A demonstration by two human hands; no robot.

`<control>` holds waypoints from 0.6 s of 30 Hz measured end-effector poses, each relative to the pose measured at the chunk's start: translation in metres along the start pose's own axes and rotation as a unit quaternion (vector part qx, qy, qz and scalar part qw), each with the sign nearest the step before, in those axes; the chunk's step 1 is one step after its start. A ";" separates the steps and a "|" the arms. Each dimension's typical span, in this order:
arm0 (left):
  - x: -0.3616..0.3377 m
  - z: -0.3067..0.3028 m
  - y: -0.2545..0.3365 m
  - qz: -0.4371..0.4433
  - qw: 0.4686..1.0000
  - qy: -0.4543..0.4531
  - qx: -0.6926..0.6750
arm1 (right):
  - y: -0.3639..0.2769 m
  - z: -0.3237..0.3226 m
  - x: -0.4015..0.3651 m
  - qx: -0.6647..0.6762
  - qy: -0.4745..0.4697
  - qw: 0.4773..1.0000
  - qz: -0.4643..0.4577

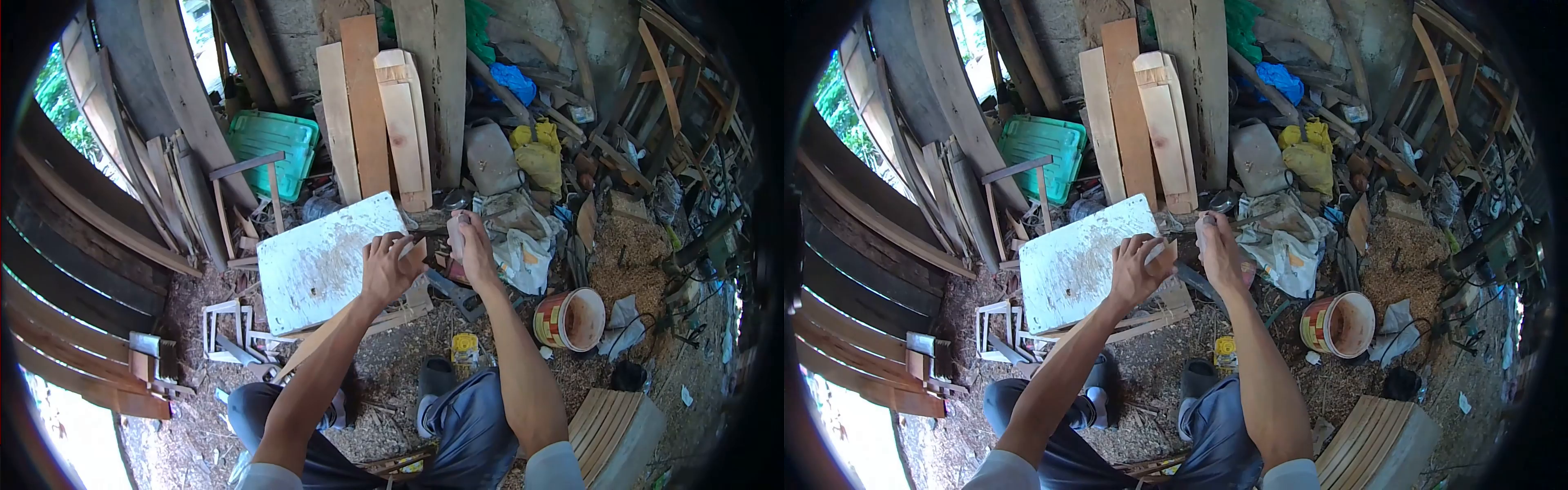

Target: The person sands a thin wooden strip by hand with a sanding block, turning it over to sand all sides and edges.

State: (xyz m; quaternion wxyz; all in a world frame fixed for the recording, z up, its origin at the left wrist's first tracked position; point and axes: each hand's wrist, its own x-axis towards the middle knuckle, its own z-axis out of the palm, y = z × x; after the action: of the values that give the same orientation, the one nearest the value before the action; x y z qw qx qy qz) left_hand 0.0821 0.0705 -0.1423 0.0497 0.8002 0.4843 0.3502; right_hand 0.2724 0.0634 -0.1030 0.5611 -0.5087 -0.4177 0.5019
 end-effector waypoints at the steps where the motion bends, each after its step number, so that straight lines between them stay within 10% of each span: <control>1: -0.003 0.002 0.000 0.010 0.999 -0.001 0.031 | 0.002 0.000 0.001 -0.002 -0.001 1.000 0.002; 18: -0.002 -0.008 0.001 -0.030 0.991 -0.021 -0.130 | 0.001 0.002 -0.001 -0.012 -0.015 1.000 -0.014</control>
State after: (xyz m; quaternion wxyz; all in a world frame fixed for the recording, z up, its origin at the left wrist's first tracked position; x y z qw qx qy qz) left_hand 0.0773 0.0663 -0.1370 0.1744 0.7792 0.4573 0.3916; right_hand 0.2701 0.0628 -0.1037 0.5554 -0.5020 -0.4393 0.4967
